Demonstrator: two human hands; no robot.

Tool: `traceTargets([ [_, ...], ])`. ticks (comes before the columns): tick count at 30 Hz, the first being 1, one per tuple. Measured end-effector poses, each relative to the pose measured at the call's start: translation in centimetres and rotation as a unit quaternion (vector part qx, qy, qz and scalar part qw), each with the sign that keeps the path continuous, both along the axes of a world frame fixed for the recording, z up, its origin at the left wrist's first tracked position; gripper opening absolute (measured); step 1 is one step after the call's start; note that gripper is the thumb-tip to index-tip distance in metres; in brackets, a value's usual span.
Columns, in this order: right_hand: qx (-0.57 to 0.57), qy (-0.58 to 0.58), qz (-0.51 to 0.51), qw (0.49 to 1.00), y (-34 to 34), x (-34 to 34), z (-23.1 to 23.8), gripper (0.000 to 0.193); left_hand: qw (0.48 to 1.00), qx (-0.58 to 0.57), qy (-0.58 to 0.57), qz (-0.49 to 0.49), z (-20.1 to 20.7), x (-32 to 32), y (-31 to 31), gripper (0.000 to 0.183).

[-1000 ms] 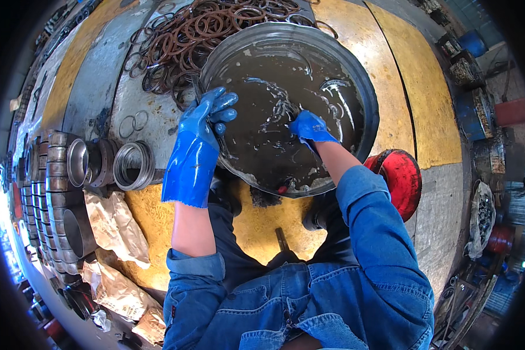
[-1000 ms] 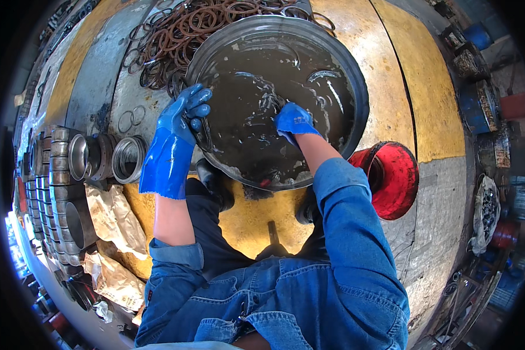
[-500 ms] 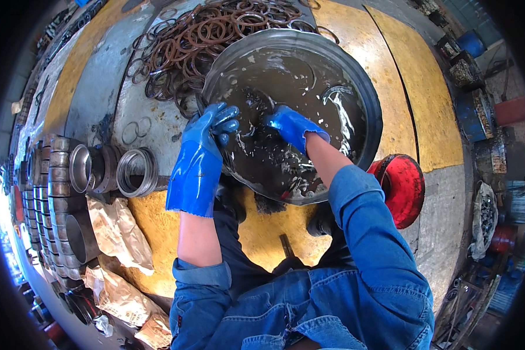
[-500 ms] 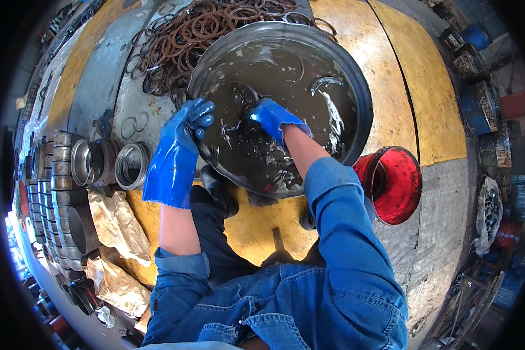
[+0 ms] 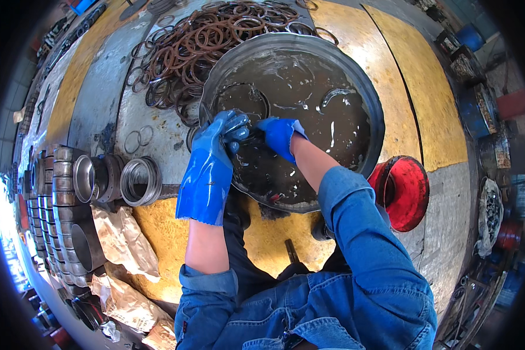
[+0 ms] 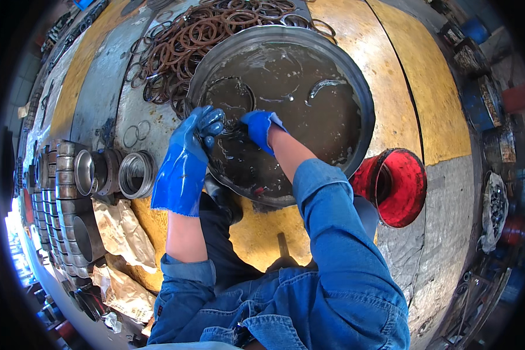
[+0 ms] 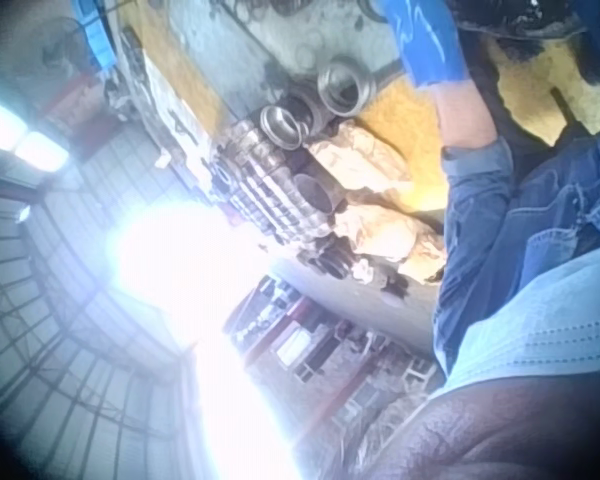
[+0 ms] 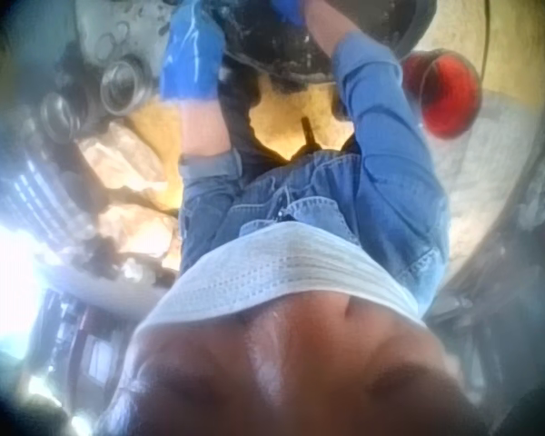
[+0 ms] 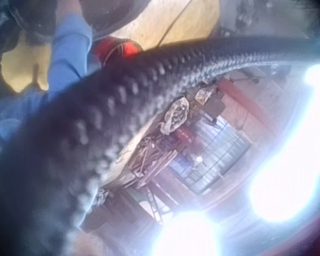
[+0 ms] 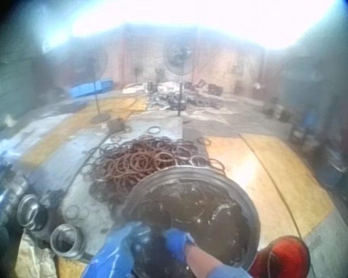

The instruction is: The person is scrubbing metal rings in a large bucket of liquid using a brush and then transferring them into a smaller red bucket.

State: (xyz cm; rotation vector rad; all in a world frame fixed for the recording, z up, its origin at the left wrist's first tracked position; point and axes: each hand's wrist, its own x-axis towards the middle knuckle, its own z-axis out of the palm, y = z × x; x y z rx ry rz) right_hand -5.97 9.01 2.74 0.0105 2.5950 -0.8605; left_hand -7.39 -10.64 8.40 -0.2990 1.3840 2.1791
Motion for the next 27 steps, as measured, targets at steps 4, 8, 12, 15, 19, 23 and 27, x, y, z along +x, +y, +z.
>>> traceTargets([
  [4,-0.109,-0.056,-0.045,0.991,0.2,1.7,-2.3,0.047,1.000,-0.026,-0.007,0.010,-0.2,0.0,1.1,0.039],
  [8,-0.474,-0.225,-0.159,0.836,0.6,1.7,-6.4,0.041,0.999,-0.029,-0.001,0.013,-0.5,-0.4,0.8,0.040],
  [12,-0.521,-0.265,-0.195,0.787,-0.7,1.7,-5.0,0.040,1.000,-0.015,0.009,-0.002,-0.6,-0.3,0.1,0.040],
  [15,-0.440,-0.225,-0.178,0.851,-1.8,1.9,-4.7,0.039,1.000,-0.009,0.002,-0.004,-0.6,-0.3,0.0,0.039],
  [19,-0.448,-0.152,-0.232,0.850,0.9,-0.4,-12.7,0.035,1.000,-0.005,-0.005,-0.004,-0.7,-0.2,0.9,0.037],
  [23,-0.158,-0.041,-0.198,0.966,1.2,-1.9,-7.0,0.034,1.000,-0.009,-0.002,0.007,-0.4,-0.1,-0.5,0.037],
  [27,-0.121,0.012,-0.252,0.960,1.0,-3.2,-5.7,0.032,1.000,0.009,-0.005,-0.004,-0.5,-0.4,-0.7,0.039],
])
